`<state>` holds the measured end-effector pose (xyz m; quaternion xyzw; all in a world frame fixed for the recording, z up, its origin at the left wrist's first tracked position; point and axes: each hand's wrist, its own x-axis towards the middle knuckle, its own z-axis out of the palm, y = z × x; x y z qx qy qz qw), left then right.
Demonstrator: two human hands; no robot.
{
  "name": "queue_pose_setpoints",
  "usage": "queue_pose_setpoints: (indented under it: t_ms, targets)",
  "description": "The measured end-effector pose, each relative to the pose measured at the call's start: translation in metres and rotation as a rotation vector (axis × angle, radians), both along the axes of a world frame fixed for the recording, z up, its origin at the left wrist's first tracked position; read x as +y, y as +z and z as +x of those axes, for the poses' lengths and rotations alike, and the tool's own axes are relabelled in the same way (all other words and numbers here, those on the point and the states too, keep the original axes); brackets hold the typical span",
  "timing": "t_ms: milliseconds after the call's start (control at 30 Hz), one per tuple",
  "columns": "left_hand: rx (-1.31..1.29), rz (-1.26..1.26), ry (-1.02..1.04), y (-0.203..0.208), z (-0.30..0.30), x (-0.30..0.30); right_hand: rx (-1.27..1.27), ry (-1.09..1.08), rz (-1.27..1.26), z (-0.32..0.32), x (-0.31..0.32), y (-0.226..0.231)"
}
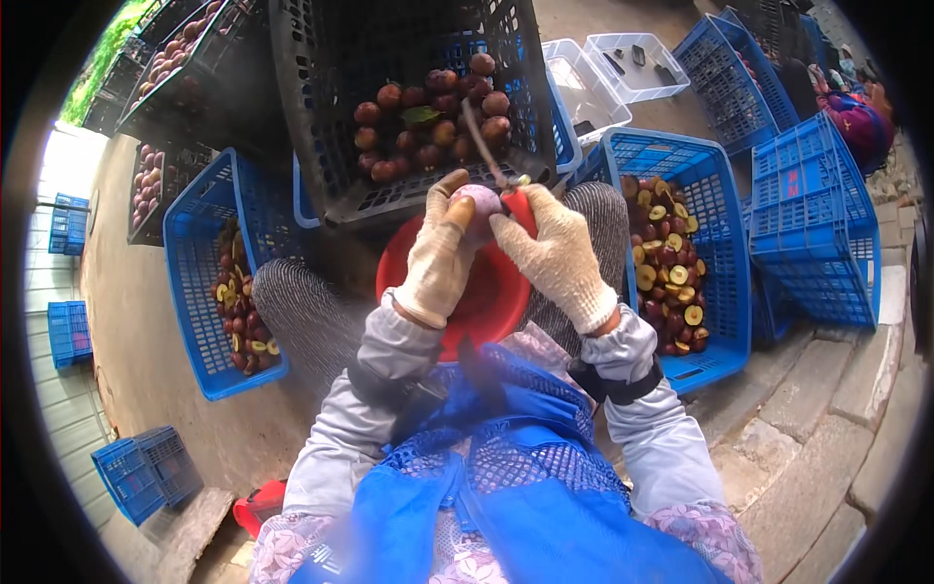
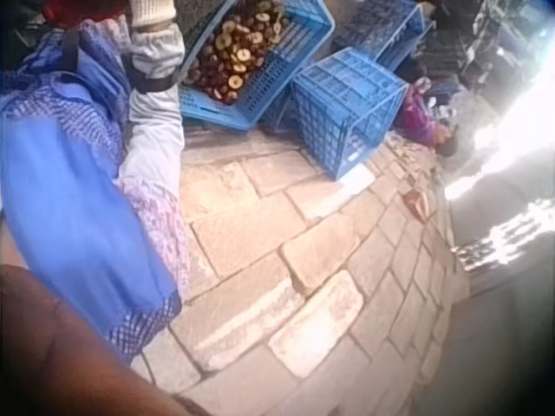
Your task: Peeling and cutting plums in an agricultural processing area.
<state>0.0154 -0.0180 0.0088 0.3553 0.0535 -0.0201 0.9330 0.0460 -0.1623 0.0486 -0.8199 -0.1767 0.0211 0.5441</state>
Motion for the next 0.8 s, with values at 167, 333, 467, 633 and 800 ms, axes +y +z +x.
queue_pose_setpoints:
  t_ms: [167, 333, 467, 633, 800]
  targets:
    - [0.046, 0.122, 0.117, -0.005, -0.017, -0.007, -0.165, 0.031, -0.124, -0.019, 0.002, -0.006]
    - [0.047, 0.205, 0.141, -0.008, -0.030, -0.008, -0.137, 0.042, -0.294, -0.030, 0.006, -0.003]
    - [0.086, 0.193, 0.101, -0.012, -0.035, -0.003, -0.164, 0.059, -0.301, -0.029, 0.004, -0.013]
    - [0.175, 0.371, 0.058, -0.011, -0.036, -0.001, -0.069, 0.149, -0.324, -0.028, 0.000, -0.013]
    - [0.177, 0.521, 0.038, -0.018, -0.039, -0.001, -0.085, 0.184, -0.348, -0.029, -0.003, -0.018]
